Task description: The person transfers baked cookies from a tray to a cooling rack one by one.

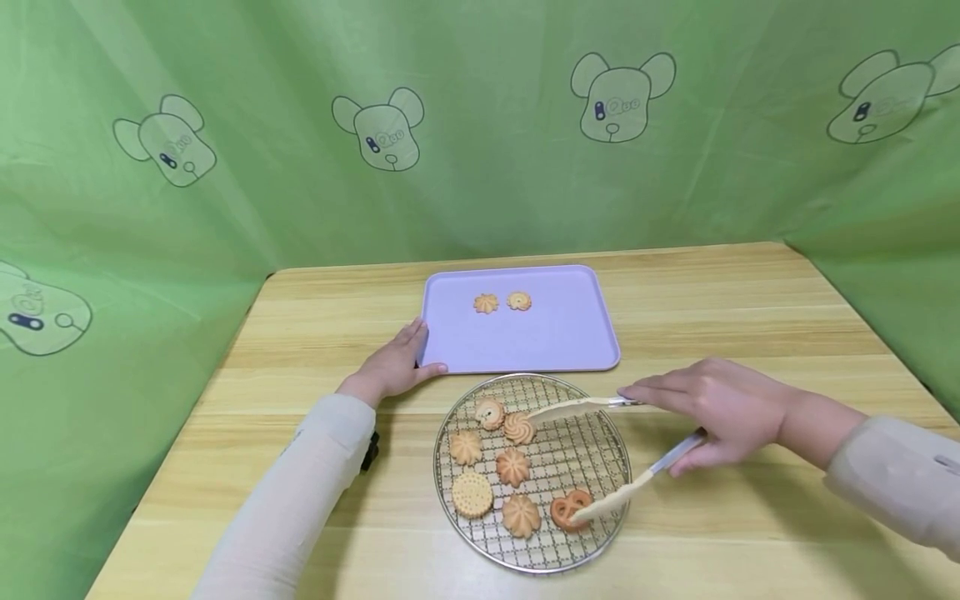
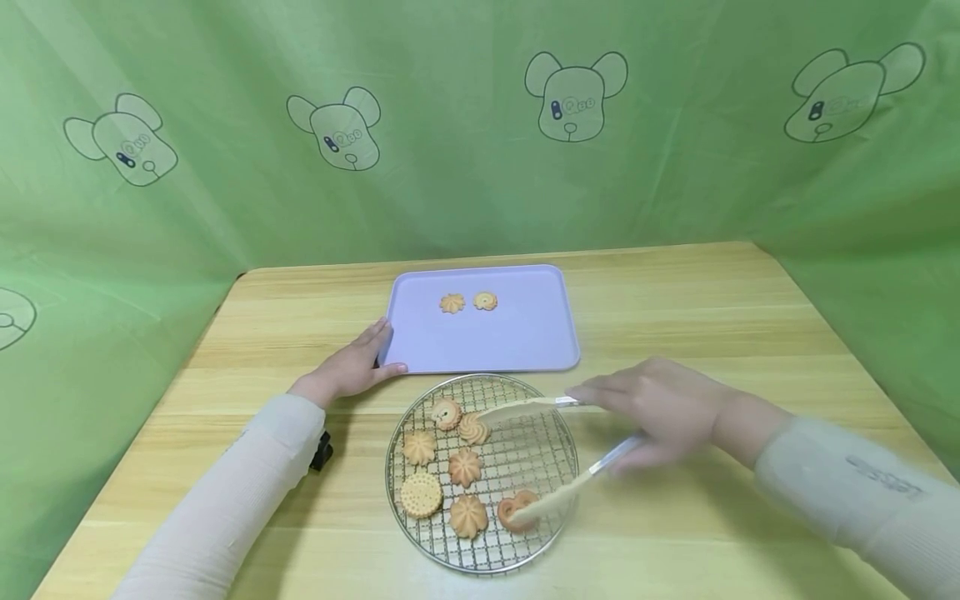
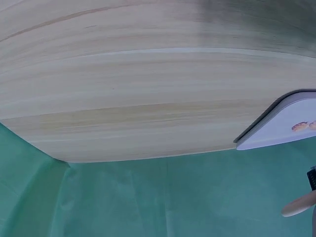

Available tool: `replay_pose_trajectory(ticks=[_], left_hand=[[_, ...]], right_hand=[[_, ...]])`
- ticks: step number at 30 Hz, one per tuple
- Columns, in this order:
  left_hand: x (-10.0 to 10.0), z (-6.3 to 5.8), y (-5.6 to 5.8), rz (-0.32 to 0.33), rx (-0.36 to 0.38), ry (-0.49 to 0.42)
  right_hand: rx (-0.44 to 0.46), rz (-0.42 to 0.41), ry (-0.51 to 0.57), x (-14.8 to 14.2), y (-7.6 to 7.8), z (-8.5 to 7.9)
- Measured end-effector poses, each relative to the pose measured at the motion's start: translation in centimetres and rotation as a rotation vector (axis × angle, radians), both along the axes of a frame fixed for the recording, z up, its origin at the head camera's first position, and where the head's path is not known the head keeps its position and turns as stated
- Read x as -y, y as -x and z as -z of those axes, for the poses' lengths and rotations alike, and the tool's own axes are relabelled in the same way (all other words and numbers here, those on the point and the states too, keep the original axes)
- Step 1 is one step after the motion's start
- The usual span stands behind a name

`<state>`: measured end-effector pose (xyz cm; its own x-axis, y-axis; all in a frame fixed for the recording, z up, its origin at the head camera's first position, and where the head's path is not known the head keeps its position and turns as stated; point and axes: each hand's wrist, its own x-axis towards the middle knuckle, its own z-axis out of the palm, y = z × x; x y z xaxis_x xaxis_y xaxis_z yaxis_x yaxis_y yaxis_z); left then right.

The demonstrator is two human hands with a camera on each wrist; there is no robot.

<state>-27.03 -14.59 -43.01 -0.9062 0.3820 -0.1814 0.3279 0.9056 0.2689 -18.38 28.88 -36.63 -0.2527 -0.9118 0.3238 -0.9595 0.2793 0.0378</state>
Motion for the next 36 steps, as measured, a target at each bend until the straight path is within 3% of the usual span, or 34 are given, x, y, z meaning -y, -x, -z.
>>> replay_pose_trajectory(ticks=[17, 36], left_hand=[[0.0, -0.1, -0.1, -0.001, 0.004, -0.002], [0.2, 0.3, 0.2, -0.001, -0.005, 0.000]], right_hand=[[0.074, 0.186, 0.005, 1.4, 1.9, 0.4], [0.216, 0.550, -0.103, 4.1, 4.3, 0.4]])
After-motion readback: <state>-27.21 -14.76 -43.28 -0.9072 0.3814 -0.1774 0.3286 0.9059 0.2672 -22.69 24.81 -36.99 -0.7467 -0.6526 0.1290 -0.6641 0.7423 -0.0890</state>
